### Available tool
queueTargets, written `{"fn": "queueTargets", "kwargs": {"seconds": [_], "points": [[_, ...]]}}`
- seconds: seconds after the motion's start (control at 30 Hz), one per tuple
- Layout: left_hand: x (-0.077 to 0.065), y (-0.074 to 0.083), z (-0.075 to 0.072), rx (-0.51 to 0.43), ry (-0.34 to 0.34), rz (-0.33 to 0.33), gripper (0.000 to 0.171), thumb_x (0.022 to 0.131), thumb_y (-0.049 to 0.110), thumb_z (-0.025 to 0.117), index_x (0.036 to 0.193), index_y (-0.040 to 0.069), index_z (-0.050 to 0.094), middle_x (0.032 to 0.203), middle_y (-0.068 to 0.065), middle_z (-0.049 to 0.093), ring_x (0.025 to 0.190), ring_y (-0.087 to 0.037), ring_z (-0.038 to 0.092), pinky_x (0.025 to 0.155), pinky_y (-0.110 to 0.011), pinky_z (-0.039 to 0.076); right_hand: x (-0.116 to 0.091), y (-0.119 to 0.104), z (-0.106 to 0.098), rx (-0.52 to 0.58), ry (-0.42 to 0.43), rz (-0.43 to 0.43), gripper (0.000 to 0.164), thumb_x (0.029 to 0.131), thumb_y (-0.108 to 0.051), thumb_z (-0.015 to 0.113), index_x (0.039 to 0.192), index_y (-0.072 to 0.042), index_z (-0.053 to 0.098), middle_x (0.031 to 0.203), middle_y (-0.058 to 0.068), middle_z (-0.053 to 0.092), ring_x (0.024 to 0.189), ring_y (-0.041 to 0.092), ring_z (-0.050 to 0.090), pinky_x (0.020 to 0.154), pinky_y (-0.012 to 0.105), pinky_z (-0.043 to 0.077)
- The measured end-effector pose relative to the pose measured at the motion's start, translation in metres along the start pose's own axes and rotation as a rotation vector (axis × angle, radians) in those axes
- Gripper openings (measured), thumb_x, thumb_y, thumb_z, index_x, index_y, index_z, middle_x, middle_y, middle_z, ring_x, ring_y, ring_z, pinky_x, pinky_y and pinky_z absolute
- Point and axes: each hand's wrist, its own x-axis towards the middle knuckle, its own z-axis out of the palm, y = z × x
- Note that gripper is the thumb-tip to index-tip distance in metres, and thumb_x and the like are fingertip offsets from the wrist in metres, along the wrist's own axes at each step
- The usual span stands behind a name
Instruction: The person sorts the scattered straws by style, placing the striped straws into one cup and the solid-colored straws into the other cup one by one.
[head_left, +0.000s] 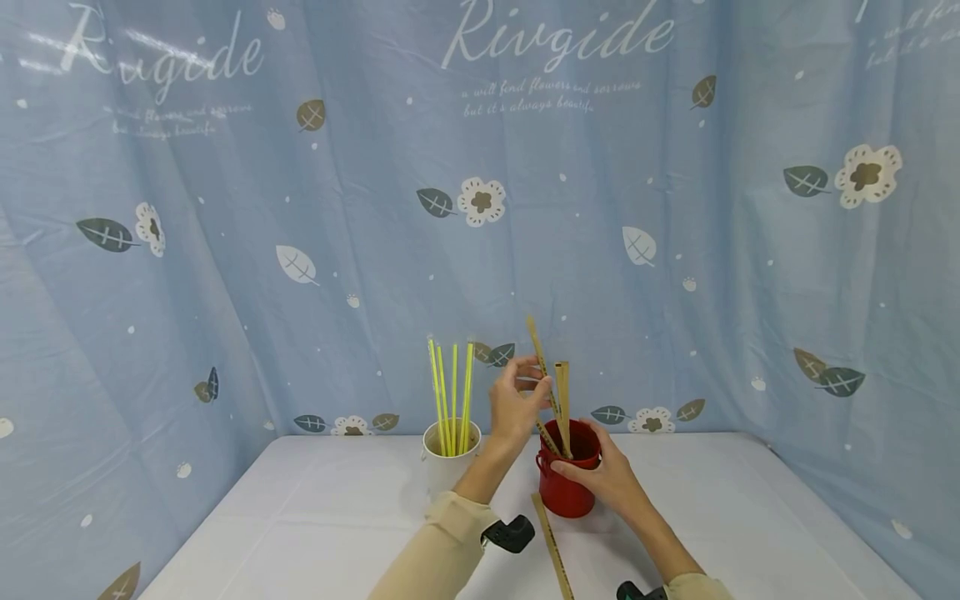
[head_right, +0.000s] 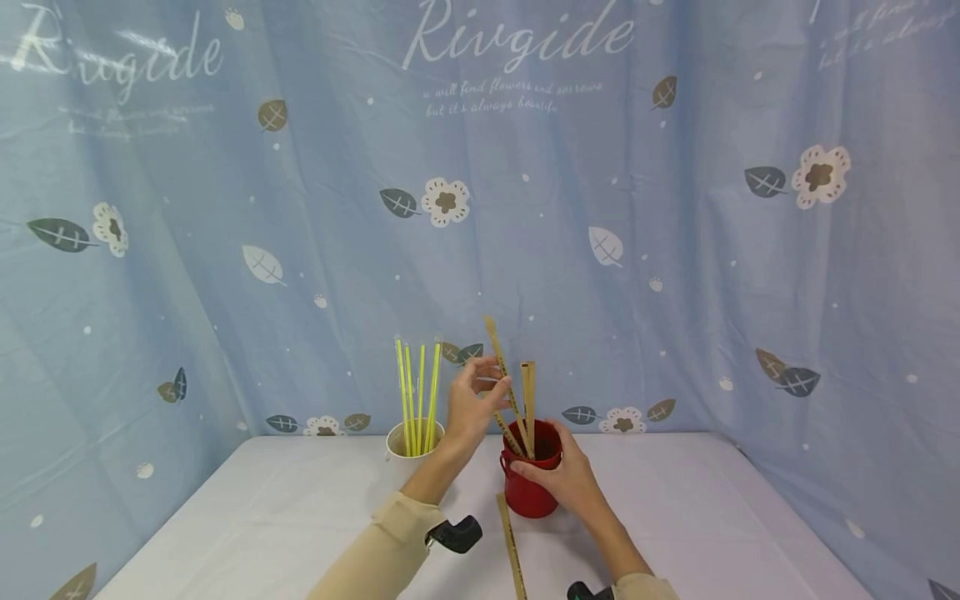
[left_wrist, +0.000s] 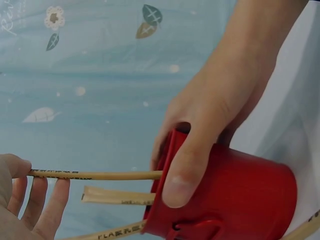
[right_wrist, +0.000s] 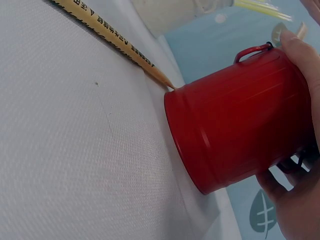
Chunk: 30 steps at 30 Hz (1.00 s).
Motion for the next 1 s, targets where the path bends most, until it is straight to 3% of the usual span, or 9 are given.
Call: {"fn": "queueTargets", "kwargs": {"seconds": [0.27, 0.47, 0.73, 1.0], "points": [[0.005, -0.033, 0.008, 0.020, 0.016, 0.012, 0.029, 0.090, 0.000, 0.066, 0.119, -0.001, 0.061, 0.102, -0.024, 0.062, 0.088, -0.034, 0.067, 0.063, -0.037, 0.060, 0.000, 0.001, 0.001, 0.008, -0.006, -0.004, 0.091, 0.078, -0.044, 0.081, 0.149, -0.019, 0.031, 0.142, 0.009, 0.051, 0.130, 0.031, 0.051, 0.099, 0.051, 0.050], [0.000, -0.037, 0.012, 0.063, 0.005, 0.014, 0.030, 0.090, 0.005, 0.068, 0.119, 0.003, 0.061, 0.101, -0.016, 0.063, 0.085, -0.020, 0.066, 0.061, -0.028, 0.059, 0.001, 0.002, 0.001, -0.004, -0.007, -0.010, 0.092, 0.078, -0.045, 0.081, 0.150, -0.018, 0.031, 0.143, 0.010, 0.051, 0.130, 0.032, 0.051, 0.100, 0.052, 0.049], [-0.005, -0.041, 0.018, 0.080, -0.028, -0.001, 0.031, 0.090, 0.004, 0.068, 0.120, 0.004, 0.062, 0.101, -0.016, 0.065, 0.084, -0.021, 0.068, 0.061, -0.027, 0.059, 0.001, 0.003, 0.000, -0.029, -0.008, -0.012, 0.092, 0.079, -0.046, 0.079, 0.151, -0.018, 0.030, 0.142, 0.008, 0.051, 0.128, 0.031, 0.052, 0.098, 0.050, 0.051], [-0.007, -0.045, 0.023, 0.095, -0.059, -0.040, 0.032, 0.090, 0.004, 0.067, 0.121, 0.006, 0.061, 0.102, -0.014, 0.065, 0.082, -0.013, 0.066, 0.059, -0.021, 0.056, 0.002, 0.003, -0.001, -0.047, -0.010, -0.008, 0.092, 0.080, -0.048, 0.078, 0.151, -0.018, 0.029, 0.142, 0.009, 0.050, 0.129, 0.031, 0.052, 0.099, 0.052, 0.050]]}}
